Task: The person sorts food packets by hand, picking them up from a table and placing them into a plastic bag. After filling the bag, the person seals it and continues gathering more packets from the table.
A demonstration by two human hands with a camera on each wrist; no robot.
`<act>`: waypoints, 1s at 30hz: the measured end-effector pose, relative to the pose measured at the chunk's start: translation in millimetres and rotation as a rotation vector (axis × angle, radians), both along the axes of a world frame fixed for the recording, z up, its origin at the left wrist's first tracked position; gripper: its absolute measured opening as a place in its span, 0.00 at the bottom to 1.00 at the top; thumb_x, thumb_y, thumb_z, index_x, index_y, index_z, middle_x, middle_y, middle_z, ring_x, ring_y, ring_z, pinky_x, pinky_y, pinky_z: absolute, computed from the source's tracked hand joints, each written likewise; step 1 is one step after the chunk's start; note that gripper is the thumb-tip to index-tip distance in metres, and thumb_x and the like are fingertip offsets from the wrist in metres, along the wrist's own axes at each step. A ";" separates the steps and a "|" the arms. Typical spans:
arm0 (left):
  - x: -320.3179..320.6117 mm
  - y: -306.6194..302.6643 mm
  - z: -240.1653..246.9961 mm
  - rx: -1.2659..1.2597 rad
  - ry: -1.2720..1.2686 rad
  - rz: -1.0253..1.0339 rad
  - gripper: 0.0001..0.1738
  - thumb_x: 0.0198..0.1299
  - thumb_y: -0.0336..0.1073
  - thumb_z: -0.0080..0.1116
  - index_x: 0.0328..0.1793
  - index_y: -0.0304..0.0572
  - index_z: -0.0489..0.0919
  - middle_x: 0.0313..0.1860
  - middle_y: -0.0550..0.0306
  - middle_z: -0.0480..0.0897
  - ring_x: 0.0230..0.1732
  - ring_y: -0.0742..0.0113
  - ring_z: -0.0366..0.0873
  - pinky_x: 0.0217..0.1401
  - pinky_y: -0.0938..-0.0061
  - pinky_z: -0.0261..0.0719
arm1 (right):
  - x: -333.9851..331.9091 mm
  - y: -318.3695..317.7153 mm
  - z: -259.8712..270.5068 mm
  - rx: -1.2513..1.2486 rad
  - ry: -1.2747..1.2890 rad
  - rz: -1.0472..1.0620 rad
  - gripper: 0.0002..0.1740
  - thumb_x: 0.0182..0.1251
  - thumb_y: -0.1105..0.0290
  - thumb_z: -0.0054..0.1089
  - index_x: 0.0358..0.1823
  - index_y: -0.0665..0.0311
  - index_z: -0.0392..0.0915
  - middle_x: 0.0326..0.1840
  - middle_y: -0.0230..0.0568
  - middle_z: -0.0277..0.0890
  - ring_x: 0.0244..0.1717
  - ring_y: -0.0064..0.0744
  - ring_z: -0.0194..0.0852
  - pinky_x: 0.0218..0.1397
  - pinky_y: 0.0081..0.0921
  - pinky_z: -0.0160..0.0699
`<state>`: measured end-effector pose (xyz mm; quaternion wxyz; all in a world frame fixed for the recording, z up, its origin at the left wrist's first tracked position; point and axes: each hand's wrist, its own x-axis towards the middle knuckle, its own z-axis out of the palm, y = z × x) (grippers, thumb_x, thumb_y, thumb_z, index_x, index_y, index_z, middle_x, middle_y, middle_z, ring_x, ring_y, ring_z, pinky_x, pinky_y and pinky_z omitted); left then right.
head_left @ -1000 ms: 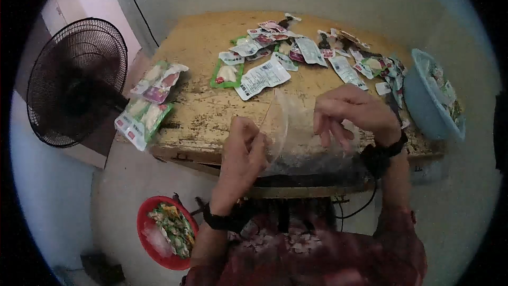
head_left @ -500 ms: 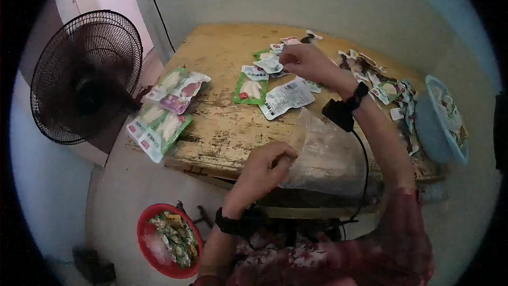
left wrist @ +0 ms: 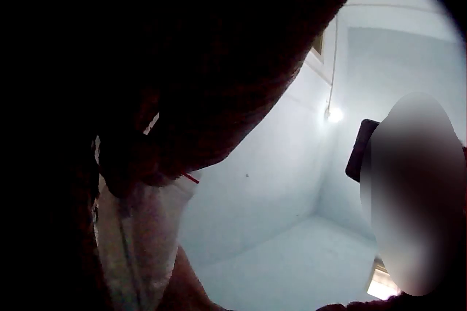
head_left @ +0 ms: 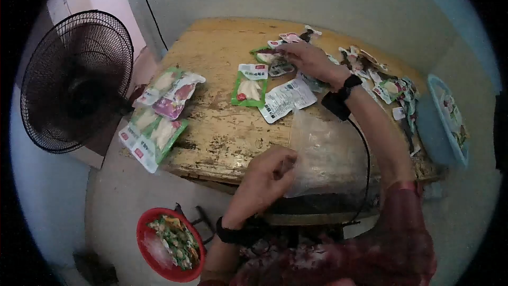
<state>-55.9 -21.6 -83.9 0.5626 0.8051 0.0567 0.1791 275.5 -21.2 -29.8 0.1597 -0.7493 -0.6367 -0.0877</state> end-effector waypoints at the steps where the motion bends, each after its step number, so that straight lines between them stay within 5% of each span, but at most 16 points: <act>1: 0.9 -0.6 -1.4 -0.014 -0.008 0.007 0.12 0.64 0.30 0.64 0.53 0.39 0.82 0.45 0.54 0.83 0.44 0.66 0.82 0.46 0.71 0.83 | -2.3 -5.0 1.6 0.043 0.086 -0.081 0.20 0.76 0.62 0.57 0.64 0.61 0.76 0.52 0.48 0.81 0.55 0.45 0.79 0.59 0.36 0.76; 4: 0.9 -2.0 -3.2 -0.032 -0.079 0.012 0.17 0.59 0.24 0.63 0.55 0.38 0.79 0.40 0.53 0.79 0.36 0.66 0.79 0.39 0.73 0.79 | 1.6 -18.3 29.0 0.120 0.292 -0.159 0.20 0.78 0.56 0.55 0.60 0.62 0.80 0.47 0.44 0.82 0.49 0.33 0.77 0.56 0.33 0.75; 5: -0.4 -1.7 -1.7 -0.011 -0.067 0.019 0.17 0.59 0.24 0.62 0.56 0.38 0.79 0.42 0.53 0.79 0.38 0.67 0.79 0.40 0.73 0.80 | -3.0 -28.9 39.6 0.174 0.451 -0.179 0.19 0.78 0.54 0.56 0.54 0.62 0.83 0.43 0.35 0.81 0.44 0.25 0.72 0.52 0.30 0.75; 9: -2.1 -3.9 9.2 -0.120 0.028 0.035 0.19 0.61 0.23 0.61 0.59 0.38 0.79 0.48 0.55 0.81 0.42 0.71 0.81 0.42 0.75 0.82 | -2.7 -63.4 50.9 0.369 0.629 -0.025 0.21 0.78 0.54 0.56 0.52 0.66 0.83 0.45 0.35 0.83 0.45 0.26 0.75 0.54 0.32 0.76; 16: -9.0 1.9 1.4 -0.422 -0.022 -0.016 0.22 0.65 0.23 0.59 0.66 0.37 0.78 0.54 0.61 0.81 0.47 0.73 0.82 0.44 0.77 0.82 | -30.6 -140.7 74.1 0.278 0.691 -0.141 0.20 0.76 0.55 0.59 0.56 0.64 0.82 0.41 0.32 0.81 0.45 0.23 0.74 0.52 0.29 0.76; 20: -21.0 9.3 -2.5 -0.336 -0.047 -0.006 0.20 0.65 0.24 0.58 0.64 0.34 0.79 0.55 0.58 0.81 0.50 0.72 0.82 0.46 0.78 0.80 | -16.4 -189.6 55.7 0.271 0.644 -0.008 0.18 0.76 0.57 0.61 0.57 0.62 0.81 0.36 0.27 0.78 0.39 0.20 0.74 0.39 0.25 0.77; 25: -50.1 26.2 24.5 -0.334 -0.059 0.179 0.25 0.60 0.22 0.55 0.66 0.32 0.79 0.59 0.52 0.83 0.54 0.71 0.81 0.50 0.80 0.79 | -31.5 -245.6 32.1 0.254 0.928 -0.146 0.19 0.74 0.59 0.62 0.62 0.59 0.79 0.32 0.19 0.73 0.26 0.10 0.63 0.27 0.13 0.63; 30: -57.2 38.2 36.0 -0.382 -0.119 0.199 0.33 0.55 0.23 0.57 0.72 0.30 0.73 0.65 0.48 0.80 0.63 0.65 0.78 0.60 0.77 0.78 | -35.0 -272.5 -4.0 0.385 1.219 -0.231 0.17 0.72 0.63 0.62 0.60 0.58 0.79 0.29 0.18 0.72 0.24 0.10 0.63 0.26 0.14 0.65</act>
